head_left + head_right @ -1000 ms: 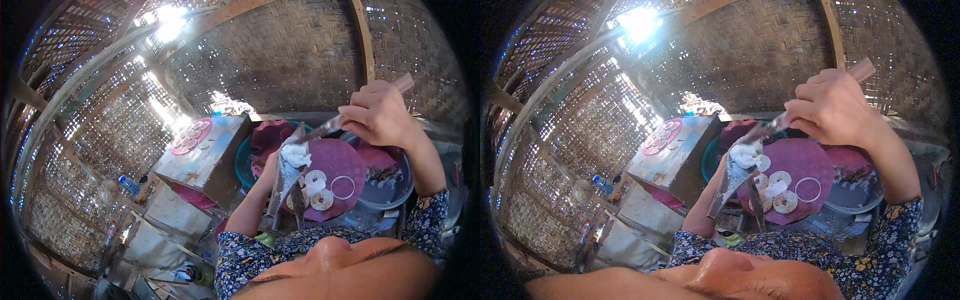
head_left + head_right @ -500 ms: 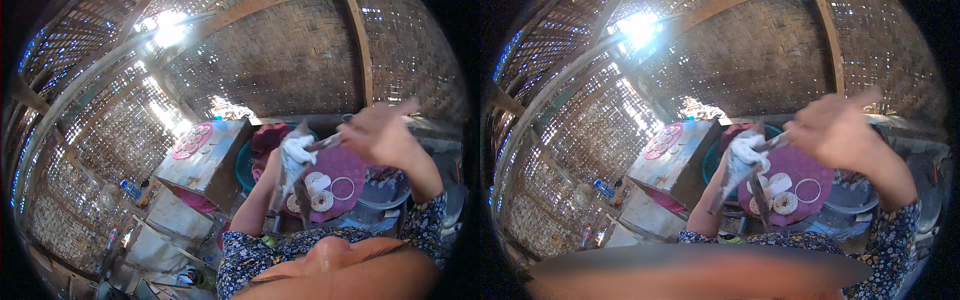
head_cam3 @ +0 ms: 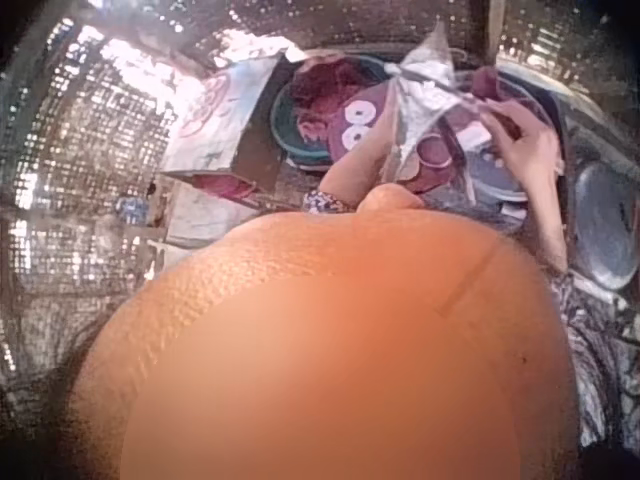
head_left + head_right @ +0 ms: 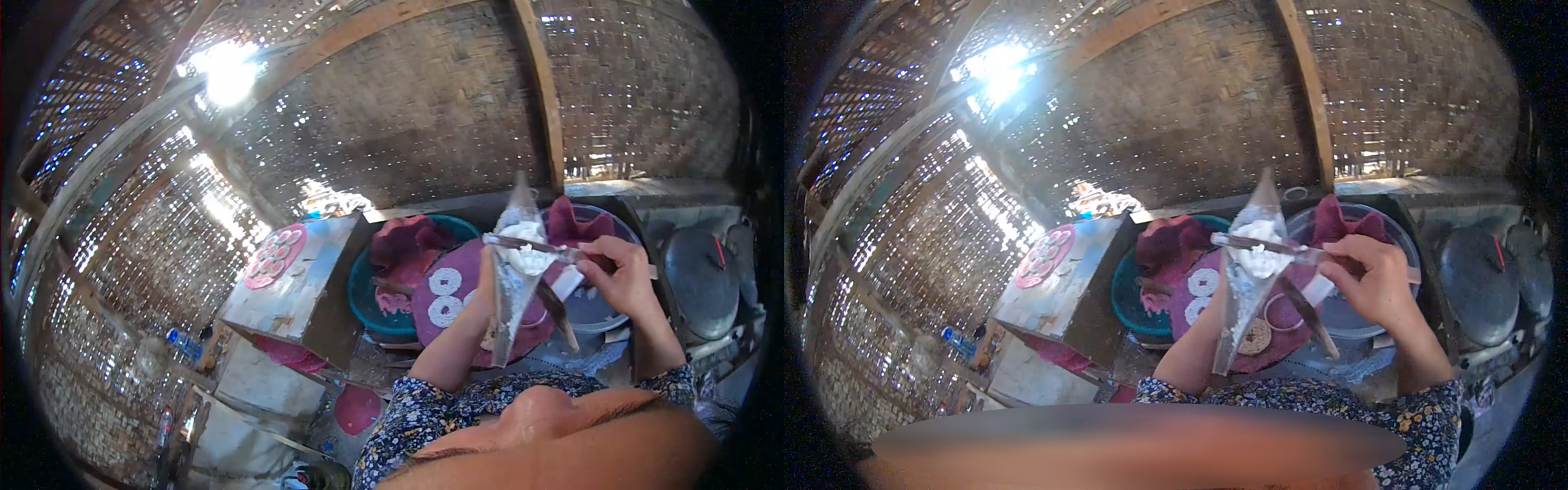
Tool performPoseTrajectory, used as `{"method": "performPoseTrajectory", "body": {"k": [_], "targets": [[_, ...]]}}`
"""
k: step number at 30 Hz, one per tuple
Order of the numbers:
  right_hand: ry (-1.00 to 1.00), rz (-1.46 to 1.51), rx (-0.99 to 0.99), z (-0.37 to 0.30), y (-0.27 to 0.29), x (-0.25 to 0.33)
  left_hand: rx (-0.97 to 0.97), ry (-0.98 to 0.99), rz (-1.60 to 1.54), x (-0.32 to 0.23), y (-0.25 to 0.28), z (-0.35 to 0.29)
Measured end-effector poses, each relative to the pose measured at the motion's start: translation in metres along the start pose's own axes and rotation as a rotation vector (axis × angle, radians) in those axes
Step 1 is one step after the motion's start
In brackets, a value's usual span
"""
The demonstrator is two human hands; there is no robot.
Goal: The person uses a piping bag to squeeze white cream onto circular dough pieces arranged on a purple mat. They repeatedly refill the piping bag from a nearby bowl and continue piping decorative patterns onto the dough.
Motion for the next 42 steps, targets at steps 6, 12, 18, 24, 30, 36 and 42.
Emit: {"method": "performPoseTrajectory", "body": {"k": [6, 12, 18, 24, 30, 36, 42], "targets": [[0.082, -0.247, -0.301, -0.014, 0.046, -0.016, 0.061, 0.286, -0.982, 0.032, -0.024, 0.01], [0.408, -0.575, -0.312, -0.023, 0.025, -0.023, 0.114, 0.153, -0.3, 0.1, -0.029, 0.041], [-0.021, 0.026, -0.177, -0.026, 0.017, -0.043, 0.277, 0.18, -0.719, 0.173, -0.008, 0.058], [0.231, -0.553, -0.323, -0.015, 0.015, -0.058, 0.041, 0.369, -0.504, 0.101, -0.045, 0.032], [0.174, -0.217, -0.05, -0.036, 0.018, -0.035, 0.162, 0.515, -0.898, 0.089, -0.018, 0.027], [-0.014, -0.383, -0.295, -0.015, 0.026, -0.082, 0.14, 0.355, -0.524, 0.093, -0.025, 0.029], [-0.119, -0.143, -0.025, -0.024, 0.033, -0.072, 0.078, 0.342, -0.273, 0.09, 0.012, 0.027]]}}
Point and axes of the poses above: each hand's wrist, its own z-axis towards the middle knuckle, its own y-axis out of the back of the hand, x = y × z, the point moved 2 cm from there along z, towards the middle knuckle, and after that the axes turned 4 degrees about -x, right-handed, at the moved point
